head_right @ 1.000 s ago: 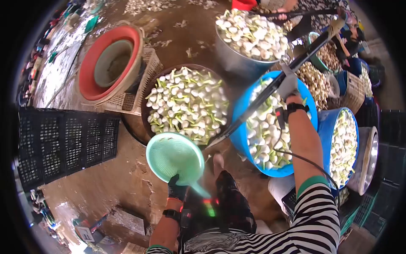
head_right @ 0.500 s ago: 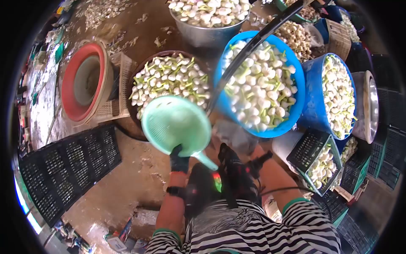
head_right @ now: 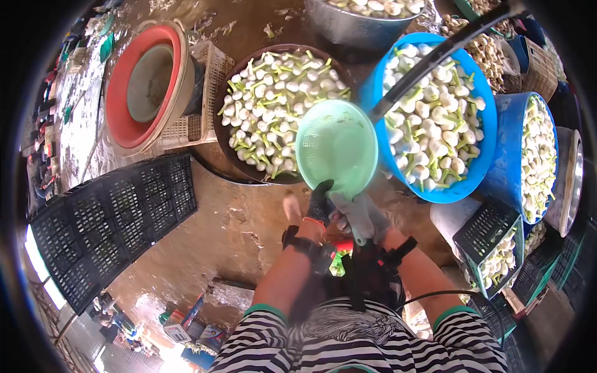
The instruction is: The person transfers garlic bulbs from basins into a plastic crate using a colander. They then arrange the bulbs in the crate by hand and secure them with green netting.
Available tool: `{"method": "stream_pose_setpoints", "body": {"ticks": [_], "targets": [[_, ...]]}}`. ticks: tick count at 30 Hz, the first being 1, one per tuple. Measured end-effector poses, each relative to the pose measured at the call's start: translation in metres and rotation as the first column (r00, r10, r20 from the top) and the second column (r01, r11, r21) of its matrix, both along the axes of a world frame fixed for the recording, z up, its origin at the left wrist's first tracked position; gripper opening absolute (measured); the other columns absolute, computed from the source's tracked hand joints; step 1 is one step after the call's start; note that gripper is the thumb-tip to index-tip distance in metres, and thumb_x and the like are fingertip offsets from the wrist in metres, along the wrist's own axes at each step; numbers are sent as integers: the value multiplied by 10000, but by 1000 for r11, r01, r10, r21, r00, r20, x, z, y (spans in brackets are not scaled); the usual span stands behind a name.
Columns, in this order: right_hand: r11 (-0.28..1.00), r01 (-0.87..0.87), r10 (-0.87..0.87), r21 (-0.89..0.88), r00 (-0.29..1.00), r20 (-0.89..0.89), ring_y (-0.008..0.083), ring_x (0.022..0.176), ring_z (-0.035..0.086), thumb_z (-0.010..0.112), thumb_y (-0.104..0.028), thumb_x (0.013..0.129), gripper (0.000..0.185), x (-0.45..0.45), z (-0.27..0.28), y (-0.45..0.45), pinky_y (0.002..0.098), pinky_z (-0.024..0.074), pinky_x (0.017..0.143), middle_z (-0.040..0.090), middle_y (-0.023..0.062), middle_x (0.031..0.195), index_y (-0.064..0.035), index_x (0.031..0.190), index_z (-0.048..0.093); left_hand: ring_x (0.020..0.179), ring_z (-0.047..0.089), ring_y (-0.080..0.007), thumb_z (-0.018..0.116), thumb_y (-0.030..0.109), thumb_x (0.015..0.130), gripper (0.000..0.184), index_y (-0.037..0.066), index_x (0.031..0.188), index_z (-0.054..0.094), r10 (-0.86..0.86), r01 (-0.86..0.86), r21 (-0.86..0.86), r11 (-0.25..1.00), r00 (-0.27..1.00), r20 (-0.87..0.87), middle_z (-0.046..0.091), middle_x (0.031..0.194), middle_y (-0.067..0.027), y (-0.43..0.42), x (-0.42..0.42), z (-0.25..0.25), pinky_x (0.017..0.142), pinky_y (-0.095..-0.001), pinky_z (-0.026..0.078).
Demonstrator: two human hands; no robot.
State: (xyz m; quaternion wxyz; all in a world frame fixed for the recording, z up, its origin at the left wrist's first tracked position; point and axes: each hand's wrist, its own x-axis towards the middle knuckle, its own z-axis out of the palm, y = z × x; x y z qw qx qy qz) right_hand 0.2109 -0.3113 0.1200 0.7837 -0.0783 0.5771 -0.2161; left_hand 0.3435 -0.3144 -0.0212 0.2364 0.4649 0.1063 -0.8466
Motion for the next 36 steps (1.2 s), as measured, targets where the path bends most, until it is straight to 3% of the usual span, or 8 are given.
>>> {"method": "stream_pose_setpoints", "body": {"ticks": [5, 6, 9, 10, 15, 20, 31, 36], "targets": [[987, 130, -126, 91, 991, -50, 101, 466, 488, 564, -228, 863, 172, 79, -87, -50, 236, 353, 364, 523, 36, 643, -66, 895, 512, 677, 579, -246, 620, 404, 778, 433, 54, 1024, 553, 20, -17, -20, 1000, 988, 152, 615, 879, -107, -35, 85, -96, 559, -405, 469], [962, 204, -202, 182, 979, -30, 104, 464, 491, 563, -217, 859, 155, 96, -127, -45, 239, 349, 362, 520, 30, 639, -72, 885, 515, 767, 577, -289, 626, 396, 767, 472, 45, 1068, 532, -51, 224, -360, 906, 900, 434, 599, 943, -135, -36, 120, -137, 633, -429, 470], [935, 140, -134, 325, 990, -42, 146, 487, 514, 576, -232, 834, 130, 141, -238, -45, 284, 363, 391, 523, 19, 610, -110, 847, 533, 998, 536, -358, 646, 339, 749, 563, 40, 1194, 472, 156, 952, -148, 270, 109, 982, 531, 1144, -185, -75, 224, -235, 801, -453, 448], [982, 15, 6, 186, 994, -112, 159, 500, 526, 585, -239, 821, 128, 153, -284, -40, 299, 375, 404, 530, 19, 601, -118, 820, 543, 1043, 521, -364, 655, 324, 751, 595, 37, 1232, 455, -97, 909, -36, 415, 83, 992, 508, 1192, -193, -113, 244, -237, 821, -435, 447], [413, -835, 346, -364, 513, -785, 176, 504, 563, 610, -227, 784, 179, 168, -437, -38, 317, 416, 425, 559, 30, 560, -109, 651, 589, 1127, 473, -273, 679, 386, 765, 776, -28, 1329, 341, 100, 590, -357, 724, 422, 901, 454, 1275, -217, -205, 284, -283, 918, -366, 409], [984, -174, 175, 34, 984, -23, 122, 392, 471, 571, -197, 811, 243, 184, -394, -109, 268, 333, 342, 499, 32, 500, -45, 622, 566, 1107, 481, -236, 720, 386, 727, 797, 80, 1357, 339, -5, 248, -210, 946, 658, 753, 485, 1236, -137, -217, 263, -313, 823, -365, 484], [868, -262, 267, -422, 962, -48, 49, 400, 399, 554, -189, 826, 157, 137, -331, -106, 219, 277, 351, 504, -17, 571, -66, 727, 559, 1022, 513, -225, 686, 412, 728, 623, 147, 1259, 498, -416, 633, -169, 756, 663, 622, 551, 1134, -60, -235, 184, -253, 761, -402, 481], [992, 15, -9, -126, 999, 51, 35, 401, 398, 605, -203, 829, 137, 114, -228, -95, 190, 260, 346, 506, -17, 576, -76, 864, 565, 881, 576, -219, 673, 386, 745, 569, 98, 1217, 539, -411, 674, -275, 686, 671, 617, 587, 1090, -81, -237, 154, -183, 636, -384, 503]]}}
